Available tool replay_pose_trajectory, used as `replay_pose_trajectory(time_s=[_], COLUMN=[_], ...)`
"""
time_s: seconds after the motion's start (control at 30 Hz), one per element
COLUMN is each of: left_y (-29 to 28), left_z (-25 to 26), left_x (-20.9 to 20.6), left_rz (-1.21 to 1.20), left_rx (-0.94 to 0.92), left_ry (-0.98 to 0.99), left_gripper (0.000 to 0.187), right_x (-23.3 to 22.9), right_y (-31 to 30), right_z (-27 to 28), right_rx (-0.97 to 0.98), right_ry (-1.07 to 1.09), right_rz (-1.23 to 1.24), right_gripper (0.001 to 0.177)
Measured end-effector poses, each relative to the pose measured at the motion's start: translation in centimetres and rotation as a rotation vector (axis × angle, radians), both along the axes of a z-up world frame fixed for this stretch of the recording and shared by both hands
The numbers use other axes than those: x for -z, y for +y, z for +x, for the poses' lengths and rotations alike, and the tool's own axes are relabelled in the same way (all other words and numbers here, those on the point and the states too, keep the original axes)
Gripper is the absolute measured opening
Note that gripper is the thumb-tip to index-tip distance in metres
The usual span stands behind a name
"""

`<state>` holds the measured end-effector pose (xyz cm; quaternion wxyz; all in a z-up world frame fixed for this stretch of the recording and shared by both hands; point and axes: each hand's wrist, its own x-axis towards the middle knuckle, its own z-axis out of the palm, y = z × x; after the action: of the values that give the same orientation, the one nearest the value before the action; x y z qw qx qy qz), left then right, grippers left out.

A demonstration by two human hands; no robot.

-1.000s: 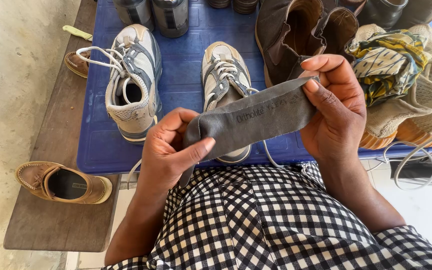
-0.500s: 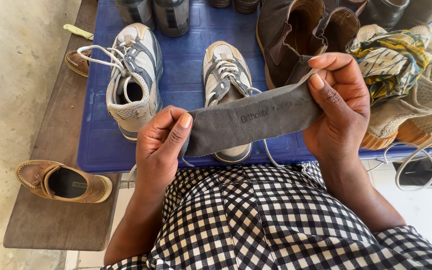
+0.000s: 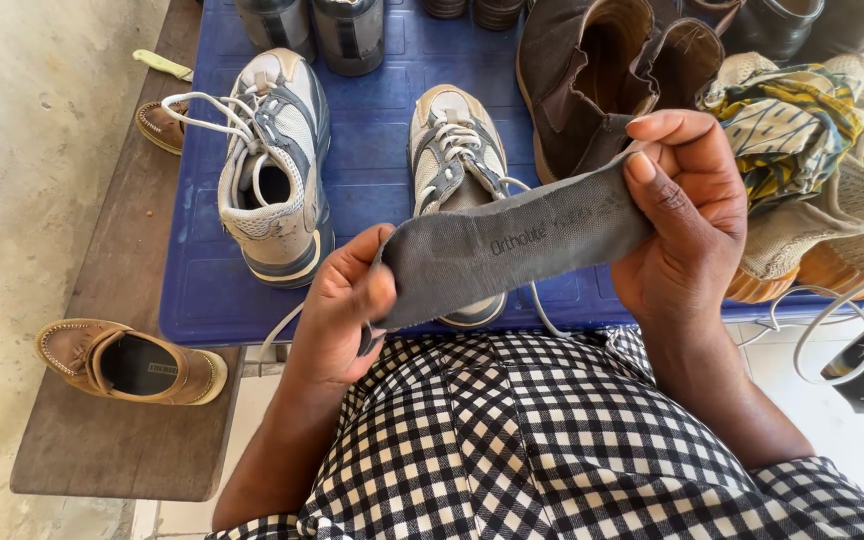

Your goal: Organizing and inspecting various pairs of shoes, including lacing sneakers and checking insoles.

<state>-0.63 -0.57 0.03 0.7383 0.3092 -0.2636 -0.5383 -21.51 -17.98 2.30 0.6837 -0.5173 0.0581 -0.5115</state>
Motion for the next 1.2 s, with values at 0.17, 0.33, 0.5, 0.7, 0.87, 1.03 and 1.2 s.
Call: replay_pose_trajectory(time_s=[0.17,0.33,0.5,0.7,0.87,1.03,1.2], left_y=[1.0,1.6,1.8,2.7,2.8,2.4,0.6], left_z=[0.1,1.1,2.1,4.0,4.0,1.2,-2.7], left_x=[1.1,1.3,-0.1,0.6,-1.2,-5.7,-8.8], left_rz=[0.034,0.011,-0.028,-0.122,-0.281,-0.216,-0.335], left_rx=[-0.052,-0.098,-0.333,-0.575,-0.585,-0.424,-0.286], left_ry=[-0.346,-0.461,-0.51,-0.36,-0.391,-0.656,-1.396], left_gripper=[0.027,0.016,0.018,0.012,0.016,0.016,0.019], right_x=[0.2,0.0,-0.1,0.4,-2.1,-5.4,-4.5], right_y=[0.0,0.0,-0.2,-0.5,0.5,3.1,4.4], right_z=[-0.4,-0.5,-0.5,-0.8,-0.6,0.0,-0.2], right_rx=[0.018,0.048,0.044,0.063,0.011,0.017,-0.355], right_ry=[0.002,0.0,-0.017,0.089,0.39,0.475,0.441], right_rz=[-0.01,-0.026,-0.049,-0.149,-0.303,-0.67,-0.605], right_gripper=[0.011,0.01,0.009,0.014,0.026,0.042,0.054])
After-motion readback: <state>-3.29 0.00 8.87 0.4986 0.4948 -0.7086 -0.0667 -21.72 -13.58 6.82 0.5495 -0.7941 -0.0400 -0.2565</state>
